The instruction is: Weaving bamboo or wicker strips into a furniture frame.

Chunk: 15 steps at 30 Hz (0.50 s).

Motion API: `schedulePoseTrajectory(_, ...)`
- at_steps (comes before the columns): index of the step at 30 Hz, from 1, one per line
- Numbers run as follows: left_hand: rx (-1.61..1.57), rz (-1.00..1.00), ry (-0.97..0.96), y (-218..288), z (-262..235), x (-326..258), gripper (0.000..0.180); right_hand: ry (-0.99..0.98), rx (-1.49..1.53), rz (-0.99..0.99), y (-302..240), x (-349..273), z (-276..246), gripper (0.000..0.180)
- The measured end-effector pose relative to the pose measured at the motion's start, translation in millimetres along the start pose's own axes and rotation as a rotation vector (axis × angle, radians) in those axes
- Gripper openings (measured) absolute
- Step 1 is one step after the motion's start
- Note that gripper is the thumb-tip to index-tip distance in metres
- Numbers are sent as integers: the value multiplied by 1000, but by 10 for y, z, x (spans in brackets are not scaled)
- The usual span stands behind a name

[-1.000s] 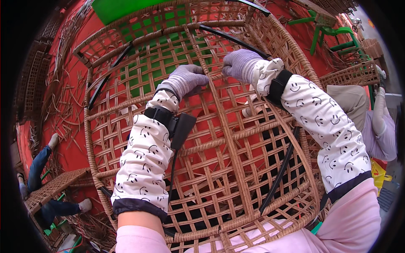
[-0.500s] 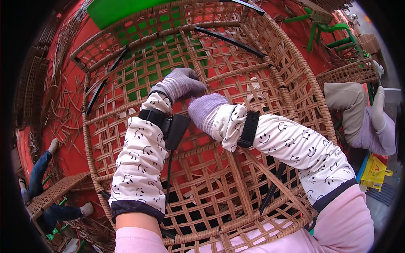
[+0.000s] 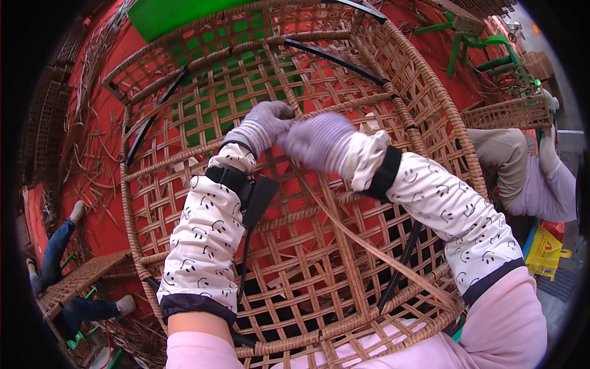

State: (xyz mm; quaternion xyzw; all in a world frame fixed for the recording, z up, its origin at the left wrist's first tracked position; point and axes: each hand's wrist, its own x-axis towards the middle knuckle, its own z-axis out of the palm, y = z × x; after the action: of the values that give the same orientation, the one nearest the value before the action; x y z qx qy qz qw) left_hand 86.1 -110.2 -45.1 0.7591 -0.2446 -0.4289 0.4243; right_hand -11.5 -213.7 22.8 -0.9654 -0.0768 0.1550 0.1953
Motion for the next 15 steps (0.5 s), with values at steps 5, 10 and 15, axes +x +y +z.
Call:
schedulePoseTrajectory(5, 47, 23, 35, 91, -3, -91, 31, 225, 89, 190, 576, 177, 46, 26)
schedulePoseTrajectory(10, 102, 30, 42, 83, 3, -54, 31, -21, 98, 180, 641, 303, -79, 41)
schedulePoseTrajectory(15, 263, 117, 111, 20, 18, -20, 32, -149, 181, 232, 596, 398, -97, 50)
